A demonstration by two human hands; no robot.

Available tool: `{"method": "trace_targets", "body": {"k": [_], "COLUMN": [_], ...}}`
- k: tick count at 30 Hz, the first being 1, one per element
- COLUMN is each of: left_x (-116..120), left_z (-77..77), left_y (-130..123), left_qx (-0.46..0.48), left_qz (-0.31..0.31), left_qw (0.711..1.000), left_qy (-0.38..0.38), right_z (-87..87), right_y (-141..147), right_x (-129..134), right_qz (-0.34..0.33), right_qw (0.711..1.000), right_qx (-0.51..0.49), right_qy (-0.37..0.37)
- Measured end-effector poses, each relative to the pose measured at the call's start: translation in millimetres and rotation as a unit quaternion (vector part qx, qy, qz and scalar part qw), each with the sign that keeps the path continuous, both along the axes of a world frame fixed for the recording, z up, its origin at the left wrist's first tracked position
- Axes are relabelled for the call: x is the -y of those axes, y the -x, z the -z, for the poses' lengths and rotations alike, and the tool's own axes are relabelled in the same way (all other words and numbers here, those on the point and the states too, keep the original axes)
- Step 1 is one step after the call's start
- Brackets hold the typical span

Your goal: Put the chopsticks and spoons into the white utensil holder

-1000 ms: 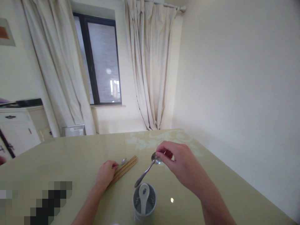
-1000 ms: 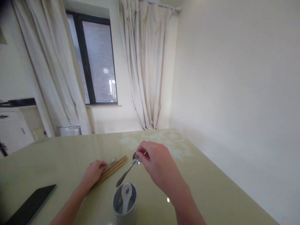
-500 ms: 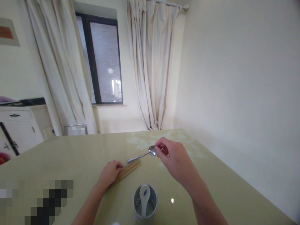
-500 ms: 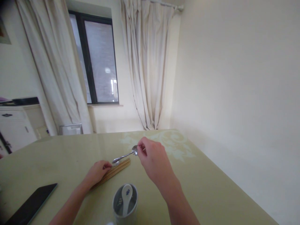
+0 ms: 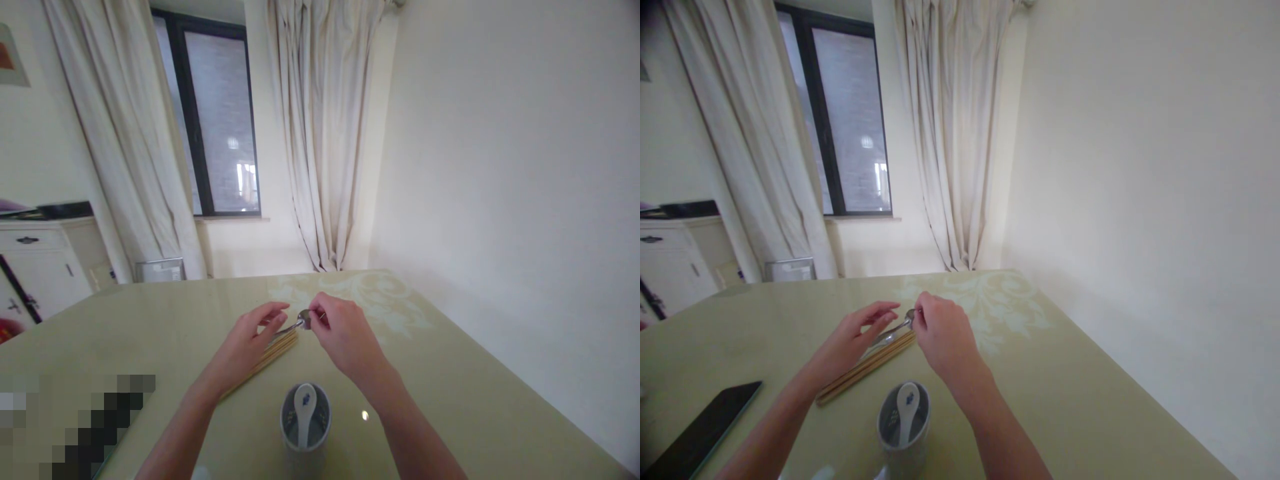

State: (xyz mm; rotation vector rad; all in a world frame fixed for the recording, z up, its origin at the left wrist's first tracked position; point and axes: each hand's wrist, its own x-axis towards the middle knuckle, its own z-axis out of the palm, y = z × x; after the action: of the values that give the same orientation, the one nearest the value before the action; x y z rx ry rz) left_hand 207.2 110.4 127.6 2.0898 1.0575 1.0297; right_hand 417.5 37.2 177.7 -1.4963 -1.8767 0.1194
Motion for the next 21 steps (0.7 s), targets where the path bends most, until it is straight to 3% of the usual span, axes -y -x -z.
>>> {"method": "trace_targets", "body": {"k": [4,8,11,14,18,21], "left_x": [18.5,6.6,-16.4,-39.1,-56.1,-60.5], "left_z": [-14.5,-7.1,15.8,48.0,84.0,98.4], "left_y": [-12.8,-5.8,9.5,26.7,42.4,48.5], "left_qx": [0.004,-0.011,-0.042,-0.1,-0.236,-0.292], "left_qz": [0.064,0.05,-0.012,-0.092,-0.174,-0.204], "left_qw": [0.997,0.998,0.998,0.99,0.955,0.933], "left_qy": [0.041,0.047,0.037,0.029,0.037,0.043], "right_z": [5.0,2.8,0.4,1.9,7.4,10.3], "right_y": [0.1,-3.6,-6.1,-6.4,-0.8,5.7], "right_x": [-4.7,-5.3,-0.2,7.9,14.7,14.7], "right_qz": [-0.008,0.027,0.045,0.0,-0.068,-0.083], "right_qw": [0.999,0.999,0.997,0.993,0.975,0.963], "right_qx": [-0.033,-0.02,0.019,0.06,0.133,0.171], "right_qy": [0.014,0.04,0.063,0.1,0.163,0.19]}}
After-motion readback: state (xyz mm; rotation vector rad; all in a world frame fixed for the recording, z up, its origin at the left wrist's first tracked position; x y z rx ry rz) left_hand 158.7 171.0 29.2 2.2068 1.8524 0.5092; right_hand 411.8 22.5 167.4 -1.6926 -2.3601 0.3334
